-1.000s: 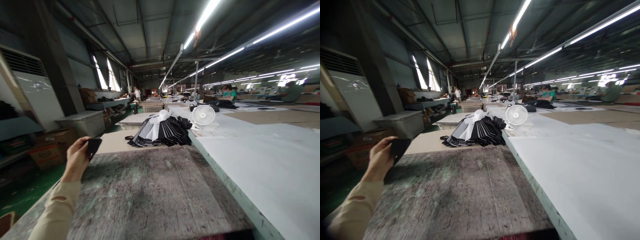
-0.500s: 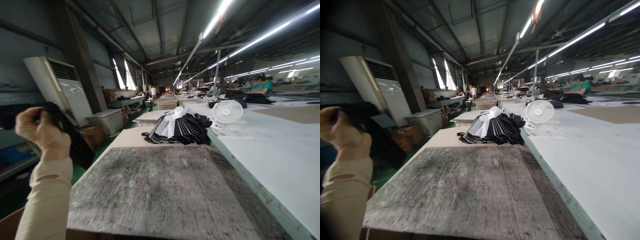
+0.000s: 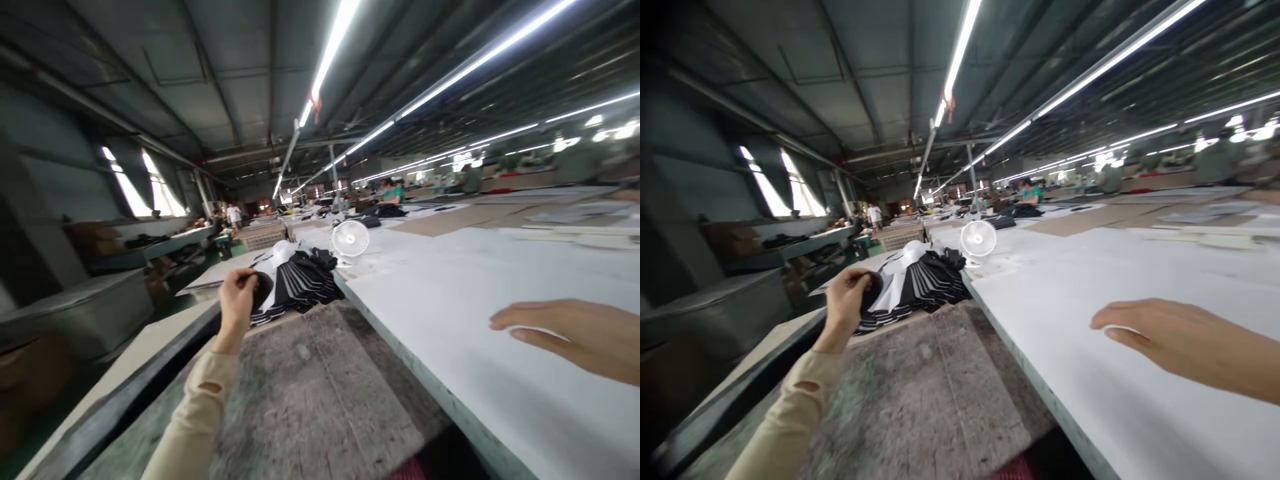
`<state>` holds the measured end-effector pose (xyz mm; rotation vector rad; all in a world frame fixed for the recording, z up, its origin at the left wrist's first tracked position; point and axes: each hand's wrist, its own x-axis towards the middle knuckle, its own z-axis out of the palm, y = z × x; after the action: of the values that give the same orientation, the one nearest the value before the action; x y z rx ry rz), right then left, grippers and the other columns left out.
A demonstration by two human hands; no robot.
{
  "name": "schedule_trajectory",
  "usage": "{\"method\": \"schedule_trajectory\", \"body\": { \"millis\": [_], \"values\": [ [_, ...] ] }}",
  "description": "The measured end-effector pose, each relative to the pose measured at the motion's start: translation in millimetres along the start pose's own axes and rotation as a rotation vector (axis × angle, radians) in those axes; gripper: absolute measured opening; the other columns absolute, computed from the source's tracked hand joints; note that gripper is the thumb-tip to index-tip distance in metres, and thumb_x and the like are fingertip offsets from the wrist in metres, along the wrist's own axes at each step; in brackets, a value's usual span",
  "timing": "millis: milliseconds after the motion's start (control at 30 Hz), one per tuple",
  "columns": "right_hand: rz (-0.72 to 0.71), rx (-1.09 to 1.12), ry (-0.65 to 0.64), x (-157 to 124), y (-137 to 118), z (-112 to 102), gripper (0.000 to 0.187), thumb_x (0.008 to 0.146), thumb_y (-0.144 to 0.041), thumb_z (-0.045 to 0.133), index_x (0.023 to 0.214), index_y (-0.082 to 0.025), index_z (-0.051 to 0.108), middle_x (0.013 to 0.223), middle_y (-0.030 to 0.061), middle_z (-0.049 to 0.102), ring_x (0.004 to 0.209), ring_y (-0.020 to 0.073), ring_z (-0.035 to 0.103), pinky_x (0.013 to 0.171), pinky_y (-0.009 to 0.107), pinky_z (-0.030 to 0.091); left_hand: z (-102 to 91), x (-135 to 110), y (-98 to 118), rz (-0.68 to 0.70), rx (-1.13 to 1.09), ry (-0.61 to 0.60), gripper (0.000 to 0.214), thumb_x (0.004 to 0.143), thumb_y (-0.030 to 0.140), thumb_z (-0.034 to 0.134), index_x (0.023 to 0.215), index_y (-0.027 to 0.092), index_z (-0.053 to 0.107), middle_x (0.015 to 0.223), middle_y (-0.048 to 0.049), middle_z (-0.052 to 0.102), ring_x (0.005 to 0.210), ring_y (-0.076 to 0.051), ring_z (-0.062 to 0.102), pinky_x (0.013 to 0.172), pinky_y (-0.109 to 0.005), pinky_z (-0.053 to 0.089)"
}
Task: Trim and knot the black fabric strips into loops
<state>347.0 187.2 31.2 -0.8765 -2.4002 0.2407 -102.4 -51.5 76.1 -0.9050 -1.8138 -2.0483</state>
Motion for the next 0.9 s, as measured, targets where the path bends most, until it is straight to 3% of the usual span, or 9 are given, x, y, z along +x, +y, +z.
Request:
{"method": "schedule_trajectory", "body": {
  "millis": [33, 100, 200, 333, 400, 533, 633, 767, 900],
  "values": [
    [-0.053, -0.041, -0.189, 4, -4, -8, 0.024, 0.079, -0.040, 0.055, 0.092, -0.030, 0.073, 0.105, 0.0133, 0.068, 0.098, 0.0184, 0.062, 0.089, 0.040, 0.035, 34.1, -8, -8, -0.038, -0.035, -0.063, 0.010, 0.068, 0.015, 0.060, 0.078, 0.016, 0.058, 0.060, 0.0037, 0.055, 0.054, -0.011, 0.053, 0.056, -0.023, 0.044],
    [-0.044, -0.060, -0.211, 11, -21, -17, 0.033, 0.083, -0.035, 0.048, 0.107, -0.027, 0.069, 0.114, 0.0126, 0.065, 0.108, 0.0210, 0.057, 0.095, 0.041, 0.033, 101.6, -30, -13, -0.094, -0.104, -0.207, 0.009, 0.069, 0.015, 0.057, 0.077, 0.017, 0.057, 0.061, 0.0026, 0.055, 0.055, -0.012, 0.054, 0.056, -0.025, 0.045],
    [-0.012, 0.076, -0.239, 22, -52, -16, 0.046, 0.086, -0.037, 0.048, 0.127, -0.020, 0.056, 0.128, 0.0109, 0.056, 0.118, 0.0235, 0.051, 0.103, 0.039, 0.032, 187.4, -76, 5, -0.123, -0.207, -0.446, 0.012, 0.069, 0.013, 0.058, 0.080, 0.016, 0.058, 0.072, -0.0013, 0.059, 0.065, -0.014, 0.058, 0.063, -0.027, 0.047],
    [0.143, 0.244, -0.107, 36, -64, 7, 0.080, 0.076, -0.041, 0.062, 0.144, -0.015, 0.030, 0.140, 0.0146, 0.042, 0.112, 0.0264, 0.054, 0.091, 0.035, 0.043, 250.8, -141, 41, -0.138, -0.323, -0.775, 0.025, 0.066, 0.009, 0.062, 0.089, 0.018, 0.060, 0.082, -0.0023, 0.060, 0.071, -0.013, 0.059, 0.065, -0.027, 0.048],
    [0.213, 0.238, -0.113, 42, -55, 18, 0.082, 0.072, -0.034, 0.065, 0.143, -0.013, 0.030, 0.132, 0.0156, 0.049, 0.105, 0.0254, 0.057, 0.083, 0.032, 0.044, 263.5, -163, 55, -0.156, -0.364, -0.920, 0.030, 0.067, 0.009, 0.064, 0.095, 0.018, 0.059, 0.083, -0.0020, 0.058, 0.068, -0.012, 0.059, 0.061, -0.025, 0.048],
    [0.334, 0.278, -0.083, 49, -31, 31, 0.055, 0.071, -0.017, 0.060, 0.126, -0.013, 0.052, 0.098, 0.0097, 0.064, 0.088, 0.0210, 0.059, 0.072, 0.026, 0.041, 271.2, -177, 70, -0.196, -0.405, -1.141, 0.041, 0.072, 0.021, 0.068, 0.110, 0.018, 0.055, 0.088, -0.0020, 0.055, 0.060, -0.008, 0.056, 0.056, -0.022, 0.047],
    [0.305, 0.363, -0.120, 48, -21, 35, 0.038, 0.066, -0.013, 0.062, 0.104, -0.014, 0.062, 0.078, 0.0028, 0.062, 0.074, 0.0155, 0.056, 0.063, 0.023, 0.037, 271.6, -168, 75, -0.272, -0.377, -1.275, 0.057, 0.077, 0.037, 0.066, 0.127, 0.022, 0.046, 0.097, -0.0053, 0.055, 0.061, -0.010, 0.061, 0.056, -0.025, 0.051],
    [0.248, 0.485, -0.206, 45, -17, 41, 0.016, 0.065, -0.016, 0.062, 0.081, -0.014, 0.060, 0.063, -0.0043, 0.051, 0.061, 0.0095, 0.047, 0.055, 0.020, 0.032, 269.9, -149, 79, -0.368, -0.310, -1.396, 0.069, 0.081, 0.052, 0.056, 0.141, 0.028, 0.030, 0.117, -0.0141, 0.055, 0.062, -0.015, 0.067, 0.051, -0.027, 0.052],
    [0.263, 0.531, -0.239, 44, -18, 42, 0.015, 0.063, -0.018, 0.065, 0.063, -0.015, 0.050, 0.055, -0.0073, 0.040, 0.056, 0.0077, 0.039, 0.050, 0.020, 0.024, 267.8, -135, 81, -0.345, -0.199, -1.460, 0.072, 0.078, 0.059, 0.055, 0.141, 0.032, 0.032, 0.134, -0.0205, 0.048, 0.065, -0.021, 0.069, 0.030, -0.018, 0.034]
  ]
}}
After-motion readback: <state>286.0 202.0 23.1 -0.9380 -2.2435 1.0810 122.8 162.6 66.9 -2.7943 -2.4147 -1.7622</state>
